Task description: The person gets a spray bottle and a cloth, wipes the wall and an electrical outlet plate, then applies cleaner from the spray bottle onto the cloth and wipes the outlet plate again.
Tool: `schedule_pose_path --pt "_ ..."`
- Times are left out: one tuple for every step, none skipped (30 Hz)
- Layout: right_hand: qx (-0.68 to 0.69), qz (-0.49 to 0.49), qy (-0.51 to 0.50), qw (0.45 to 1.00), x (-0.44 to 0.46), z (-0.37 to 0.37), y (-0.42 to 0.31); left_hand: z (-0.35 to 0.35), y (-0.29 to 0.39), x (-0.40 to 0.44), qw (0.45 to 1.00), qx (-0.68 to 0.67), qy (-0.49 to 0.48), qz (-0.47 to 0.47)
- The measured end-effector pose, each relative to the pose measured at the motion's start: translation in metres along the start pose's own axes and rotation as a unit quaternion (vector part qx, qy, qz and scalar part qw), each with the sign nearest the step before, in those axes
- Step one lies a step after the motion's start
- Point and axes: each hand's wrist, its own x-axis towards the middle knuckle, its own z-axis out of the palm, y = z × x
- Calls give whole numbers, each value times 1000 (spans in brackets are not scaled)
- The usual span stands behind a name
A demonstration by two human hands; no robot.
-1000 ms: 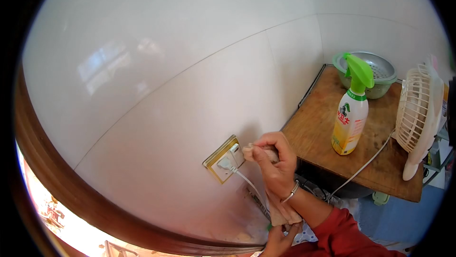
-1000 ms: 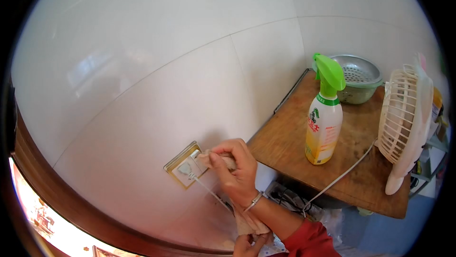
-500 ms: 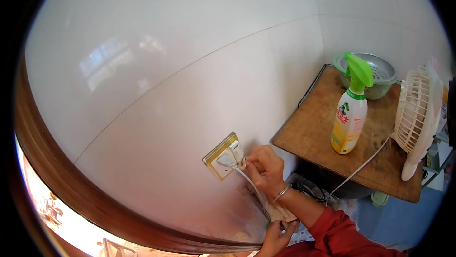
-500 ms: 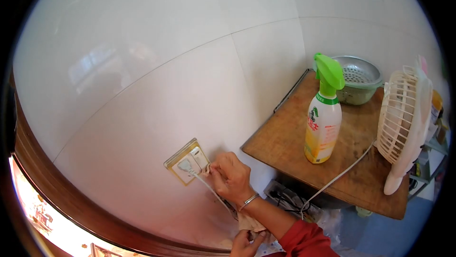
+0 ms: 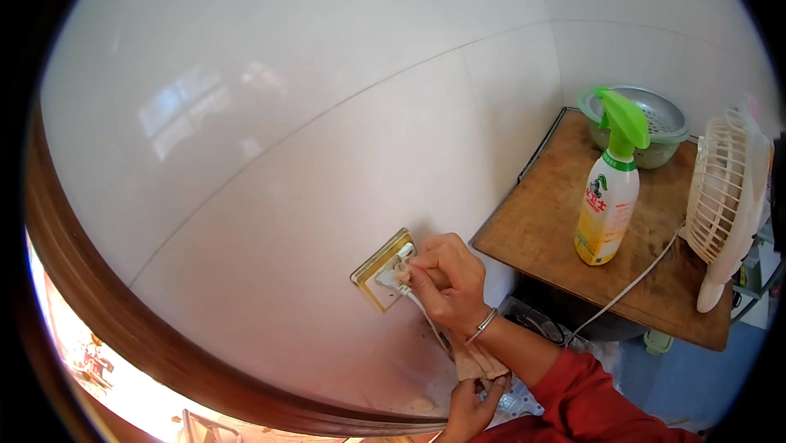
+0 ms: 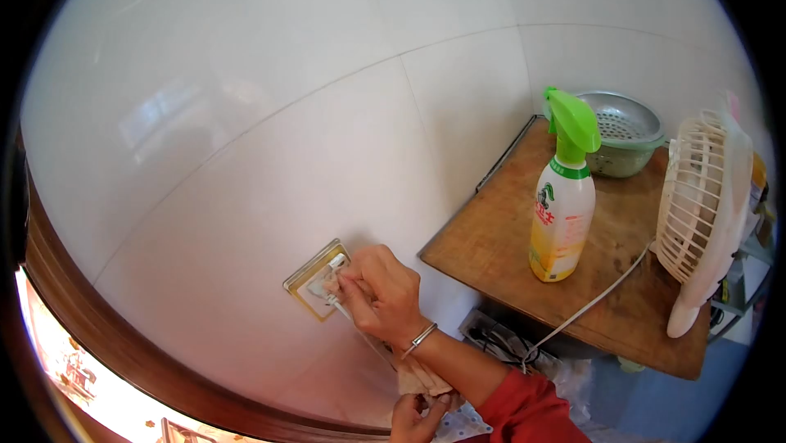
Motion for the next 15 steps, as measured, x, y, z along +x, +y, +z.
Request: schedule_pose_path --pt "0 7 -1 1000 -6 -1 2 -1 -1 -2 1000 18 -8 -12" --pt "-1 14 0 1000 -11 -2 3 -2 -2 -3 999 37 -17 -23" --pt "-1 15 0 1000 -16 -5 5 -1 -3 -4 999 37 -18 -24" --pt "-4 29 -29 999 -20 -8 6 0 -3 -4 999 48 -21 -9" --pt "-6 43 -58 997 -25 -12 8 1 -4 -5 998 59 -25 6" --pt "-6 43 -58 997 -31 -14 12 1 -4 -5 998 59 -25 7" --pt "-17 61 -85 994 -37 -16 18 1 -4 -5 997 59 -45 -10" --pt "-28 80 -112 990 -43 -18 22 2 -4 -4 996 58 -66 -26" --pt "-30 78 -110 990 -48 -21 23 3 -5 -6 996 59 -68 -24" --pt "-15 91 -73 993 -53 -22 24 4 -8 -8 993 57 -83 -65" --pt "0 103 -36 994 -54 -22 26 4 -10 -9 988 55 -97 -106" --pt "0 103 -35 994 -50 -23 22 3 -12 -10 988 56 -98 -105" --pt "22 140 -19 990 -43 -26 14 3 -13 -12 988 57 -109 -97" --pt "44 178 -3 983 -37 -28 6 3 -14 -15 987 57 -122 -91" --pt "43 181 -2 983 -29 -27 2 2 -12 -15 986 58 -123 -94"
